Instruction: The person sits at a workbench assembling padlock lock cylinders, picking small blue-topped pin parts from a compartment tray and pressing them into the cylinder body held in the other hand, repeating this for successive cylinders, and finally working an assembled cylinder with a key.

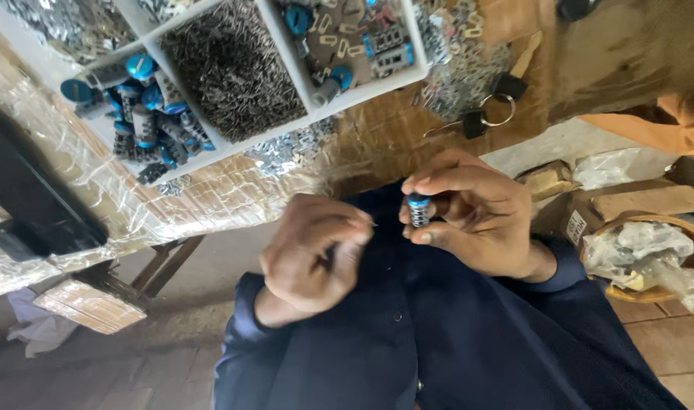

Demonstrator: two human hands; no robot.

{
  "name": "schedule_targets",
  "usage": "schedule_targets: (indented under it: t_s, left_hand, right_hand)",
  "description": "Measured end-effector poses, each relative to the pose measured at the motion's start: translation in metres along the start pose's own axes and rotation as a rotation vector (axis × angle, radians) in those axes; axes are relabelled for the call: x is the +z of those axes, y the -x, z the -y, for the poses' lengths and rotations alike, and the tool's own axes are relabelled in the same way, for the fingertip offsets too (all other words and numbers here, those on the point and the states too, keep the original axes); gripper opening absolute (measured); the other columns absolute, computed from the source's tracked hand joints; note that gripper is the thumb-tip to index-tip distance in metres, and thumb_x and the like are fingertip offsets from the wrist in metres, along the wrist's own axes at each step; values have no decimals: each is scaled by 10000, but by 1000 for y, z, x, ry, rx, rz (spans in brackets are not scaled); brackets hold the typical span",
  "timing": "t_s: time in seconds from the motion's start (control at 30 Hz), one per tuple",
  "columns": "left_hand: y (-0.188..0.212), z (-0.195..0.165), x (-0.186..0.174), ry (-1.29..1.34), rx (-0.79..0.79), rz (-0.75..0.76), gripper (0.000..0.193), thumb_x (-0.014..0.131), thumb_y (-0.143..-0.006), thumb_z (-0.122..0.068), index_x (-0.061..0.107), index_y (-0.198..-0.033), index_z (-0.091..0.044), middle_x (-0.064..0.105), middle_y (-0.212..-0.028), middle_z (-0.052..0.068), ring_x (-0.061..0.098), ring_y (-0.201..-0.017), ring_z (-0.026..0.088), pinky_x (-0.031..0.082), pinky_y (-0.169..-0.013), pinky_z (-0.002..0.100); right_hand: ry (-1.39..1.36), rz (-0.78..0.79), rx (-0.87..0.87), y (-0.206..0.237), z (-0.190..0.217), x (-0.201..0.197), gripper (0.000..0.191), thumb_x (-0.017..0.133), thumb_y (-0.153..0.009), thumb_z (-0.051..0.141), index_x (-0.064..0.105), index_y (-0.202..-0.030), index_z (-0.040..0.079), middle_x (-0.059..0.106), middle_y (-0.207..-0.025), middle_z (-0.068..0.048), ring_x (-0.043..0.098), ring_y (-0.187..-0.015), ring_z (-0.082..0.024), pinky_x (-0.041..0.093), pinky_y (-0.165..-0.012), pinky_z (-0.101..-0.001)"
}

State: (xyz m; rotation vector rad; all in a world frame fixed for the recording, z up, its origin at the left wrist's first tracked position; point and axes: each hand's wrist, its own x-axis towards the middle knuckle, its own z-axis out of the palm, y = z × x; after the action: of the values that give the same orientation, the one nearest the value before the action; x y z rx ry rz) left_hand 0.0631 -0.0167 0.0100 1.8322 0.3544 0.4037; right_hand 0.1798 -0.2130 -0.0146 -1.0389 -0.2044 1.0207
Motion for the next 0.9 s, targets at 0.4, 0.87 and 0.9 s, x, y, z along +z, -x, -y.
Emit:
schedule_targets:
  t_s: [0.4, 0.87, 0.9]
  left_hand:
    - [5, 7, -10, -68, 175, -23, 217, 777, -872, 72, 646, -1029, -1, 695, -973, 114, 687, -876, 261, 568, -778, 379]
    - [-13, 2, 9, -534, 175, 160, 479, 771, -814, 15, 698, -1288, -1, 619, -1191, 129, 634, -1039, 322, 568, -891, 427]
    - [-8, 2, 5, -539, 181, 139, 477, 757, -862, 55, 691, -1329, -15, 609, -1247, 114, 628, -1073, 302, 567, -921, 411]
  right_hand:
    - [168, 49, -43, -12, -12, 18, 375, 769, -911, -90, 645, -1261, -44, 593, -1334, -192, 725, -1054, -190, 680, -881, -288]
    - [52, 5, -66, 11, -5, 0, 374, 769, -903, -128, 638, -1241, -36, 580, -1306, -191, 732, -1034, -231, 697, -866, -336]
    - [51, 6, -62, 11, -5, 0, 373, 773, -902, -127, 637, -1237, -37, 581, -1301, -191, 732, -1033, -232, 698, -864, -336]
